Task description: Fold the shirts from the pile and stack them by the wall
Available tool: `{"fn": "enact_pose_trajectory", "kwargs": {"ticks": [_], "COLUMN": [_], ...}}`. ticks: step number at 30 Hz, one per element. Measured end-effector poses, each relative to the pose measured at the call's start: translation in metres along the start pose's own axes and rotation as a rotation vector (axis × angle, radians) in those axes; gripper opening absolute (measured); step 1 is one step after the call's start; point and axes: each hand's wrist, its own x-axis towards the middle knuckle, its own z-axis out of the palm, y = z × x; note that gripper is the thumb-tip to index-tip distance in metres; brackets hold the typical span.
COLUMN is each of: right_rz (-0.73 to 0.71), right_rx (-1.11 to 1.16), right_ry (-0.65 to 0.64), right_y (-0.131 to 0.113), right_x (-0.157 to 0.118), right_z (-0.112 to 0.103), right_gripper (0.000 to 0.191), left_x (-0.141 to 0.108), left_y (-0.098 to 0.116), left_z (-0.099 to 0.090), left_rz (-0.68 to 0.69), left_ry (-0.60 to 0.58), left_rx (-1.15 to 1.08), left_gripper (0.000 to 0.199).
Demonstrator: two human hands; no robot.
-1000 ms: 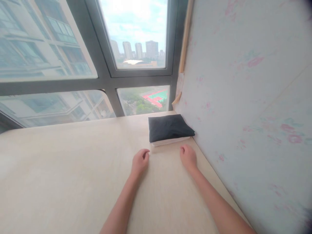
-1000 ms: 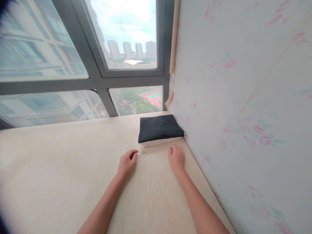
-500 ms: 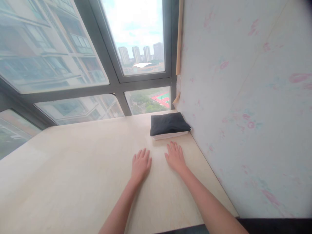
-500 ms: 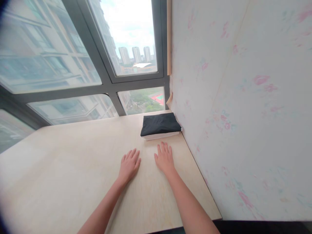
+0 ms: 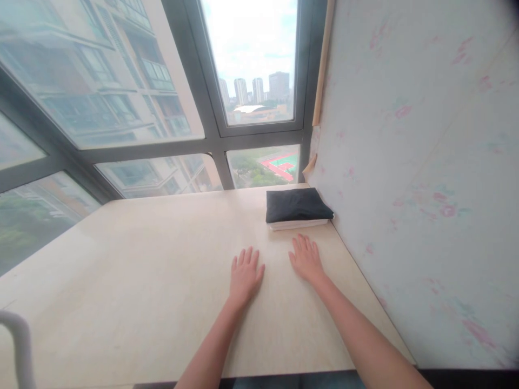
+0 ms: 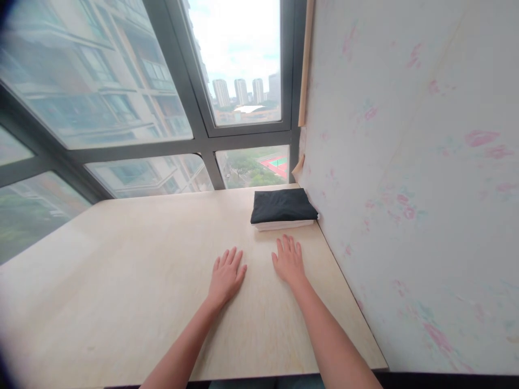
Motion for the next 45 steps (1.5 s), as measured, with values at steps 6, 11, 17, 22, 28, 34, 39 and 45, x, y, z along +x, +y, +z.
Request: {"fn": "enact_pose_trajectory", "kwargs": {"ticks": [6,11,17,22,28,34,39,45], "right_rz": [0.001,-0.009,-0.012,-0.016,-0.014,-0.018,-0.026,-0.041], "right_rx": [-0.038,-0.065,-0.101,-0.110,-0.113,-0.117,-0.122,-0.111], "right_ry": [0.005,0.014,0.017,0.024,0.033,0.041,0.052,0.075], "right_y": [-0.0006,0.0000,0.0029,0.0047,0.0056,0.0064,0.0070,0.0085], "right_x": [-0.0008,-0.0021,-0.0016,-0.0009,-0.0009,-0.0013,-0.0013,-0.0013], "right_z": [-0.0006,0.0002,0.0029,0.0040,0.0055,0.0056,0.0050,0.0072], "right_gripper": [0.057,0.057,0.055,0.054,0.053,0.054,0.053,0.052], "left_x": [-0.0004,-0.0012,-0.0019,-0.0029,-0.0036,-0.0038,-0.0042,-0.0049], "left_y": [-0.0002,-0.0005,0.0001,0.0011,0.0018,0.0031,0.0029,0.0012], "left_z": [-0.0003,0.0027,0.0085,0.0092,0.0078,0.0067,0.0062,0.0066], "left_rz": [-0.001,-0.006,-0.011,-0.015,-0.013,-0.018,-0.012,-0.005], "left_ry": [0.011,0.030,0.051,0.058,0.057,0.059,0.059,0.074], "left_rx": [-0.035,-0.055,-0.065,-0.068,-0.075,-0.069,-0.064,-0.064], "left_gripper": [0.053,0.053,0.054,0.053,0.054,0.053,0.053,0.052]}}
